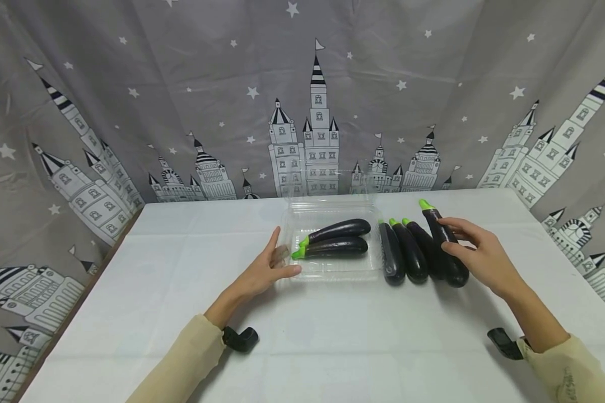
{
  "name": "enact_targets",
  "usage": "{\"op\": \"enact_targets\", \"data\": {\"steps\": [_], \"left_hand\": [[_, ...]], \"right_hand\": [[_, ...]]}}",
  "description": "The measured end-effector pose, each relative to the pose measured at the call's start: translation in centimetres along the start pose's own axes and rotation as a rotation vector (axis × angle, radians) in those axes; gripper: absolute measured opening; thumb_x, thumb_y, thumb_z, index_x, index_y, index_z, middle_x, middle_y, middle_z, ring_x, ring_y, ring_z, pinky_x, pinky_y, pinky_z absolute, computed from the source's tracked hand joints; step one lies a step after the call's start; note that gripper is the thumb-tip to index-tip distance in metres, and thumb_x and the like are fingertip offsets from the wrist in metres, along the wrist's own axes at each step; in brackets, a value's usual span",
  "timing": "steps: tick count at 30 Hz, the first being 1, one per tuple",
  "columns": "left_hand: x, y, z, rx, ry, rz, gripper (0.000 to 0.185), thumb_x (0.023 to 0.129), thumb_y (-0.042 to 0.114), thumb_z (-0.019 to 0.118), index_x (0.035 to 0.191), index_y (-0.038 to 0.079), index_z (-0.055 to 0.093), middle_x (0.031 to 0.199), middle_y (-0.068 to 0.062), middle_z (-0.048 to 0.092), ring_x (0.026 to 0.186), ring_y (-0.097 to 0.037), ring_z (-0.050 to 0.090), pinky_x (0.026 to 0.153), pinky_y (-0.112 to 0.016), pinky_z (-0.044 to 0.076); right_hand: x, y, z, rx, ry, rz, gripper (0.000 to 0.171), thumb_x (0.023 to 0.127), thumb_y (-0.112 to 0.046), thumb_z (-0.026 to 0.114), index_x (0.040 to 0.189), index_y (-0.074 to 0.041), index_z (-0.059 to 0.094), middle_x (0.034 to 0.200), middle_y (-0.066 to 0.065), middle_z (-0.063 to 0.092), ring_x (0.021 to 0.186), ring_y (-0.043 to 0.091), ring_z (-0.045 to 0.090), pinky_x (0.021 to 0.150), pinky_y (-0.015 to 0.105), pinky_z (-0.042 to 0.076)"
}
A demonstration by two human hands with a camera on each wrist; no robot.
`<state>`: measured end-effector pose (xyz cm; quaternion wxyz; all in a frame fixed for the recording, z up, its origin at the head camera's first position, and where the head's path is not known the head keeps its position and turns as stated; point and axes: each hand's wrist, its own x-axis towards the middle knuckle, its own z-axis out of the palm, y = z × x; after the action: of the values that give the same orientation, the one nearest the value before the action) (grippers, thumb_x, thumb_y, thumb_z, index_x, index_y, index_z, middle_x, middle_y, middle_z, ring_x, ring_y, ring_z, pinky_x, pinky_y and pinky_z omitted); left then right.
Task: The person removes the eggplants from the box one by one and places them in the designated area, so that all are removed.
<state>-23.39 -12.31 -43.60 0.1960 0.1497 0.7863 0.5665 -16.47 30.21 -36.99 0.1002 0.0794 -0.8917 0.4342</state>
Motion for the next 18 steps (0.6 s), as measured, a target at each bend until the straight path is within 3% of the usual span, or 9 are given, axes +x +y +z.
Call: {"op": "enact_targets", "data": {"steps": [5, 9, 12, 18], "left_hand": [[0.0, -0.1, -0.1, -0.005, -0.001, 0.003, 0.113, 0.088, 0.036, 0.076, 0.158, 0.023, -0.012, 0.158, -0.026, 0.019, 0.144, -0.039, 0.025, 0.115, -0.049, 0.025], [0.0, 0.0, 0.0, -0.003, 0.001, 0.004, 0.112, 0.088, 0.034, 0.076, 0.159, 0.023, -0.011, 0.159, -0.024, 0.019, 0.144, -0.038, 0.025, 0.115, -0.048, 0.025], [0.0, 0.0, 0.0, -0.002, 0.001, 0.003, 0.112, 0.088, 0.034, 0.075, 0.159, 0.024, -0.011, 0.159, -0.024, 0.019, 0.144, -0.037, 0.025, 0.115, -0.048, 0.025], [0.0, 0.0, 0.1, -0.003, 0.001, 0.004, 0.112, 0.088, 0.034, 0.075, 0.159, 0.024, -0.011, 0.159, -0.023, 0.02, 0.144, -0.038, 0.025, 0.115, -0.048, 0.025]], "right_hand": [[-0.2, 1.2, -0.9, -0.031, 0.034, 0.041, 0.043, 0.096, -0.014, 0.062, 0.139, -0.007, 0.055, 0.128, 0.018, 0.06, 0.105, -0.003, 0.051, 0.078, 0.015, 0.043], [0.0, 2.1, -1.3, -0.017, 0.038, 0.082, 0.046, 0.097, -0.014, 0.06, 0.141, -0.003, 0.051, 0.131, 0.025, 0.057, 0.116, 0.023, 0.055, 0.078, 0.011, 0.041], [0.2, 2.8, -1.5, -0.007, 0.025, 0.128, 0.05, 0.098, -0.015, 0.06, 0.143, 0.0, 0.046, 0.133, 0.031, 0.054, 0.12, 0.045, 0.051, 0.077, 0.008, 0.04], [0.8, 4.3, -1.5, 0.009, -0.029, 0.206, 0.057, 0.099, -0.019, 0.06, 0.145, 0.006, 0.04, 0.136, 0.036, 0.048, 0.123, 0.048, 0.048, 0.078, 0.011, 0.041]]}}
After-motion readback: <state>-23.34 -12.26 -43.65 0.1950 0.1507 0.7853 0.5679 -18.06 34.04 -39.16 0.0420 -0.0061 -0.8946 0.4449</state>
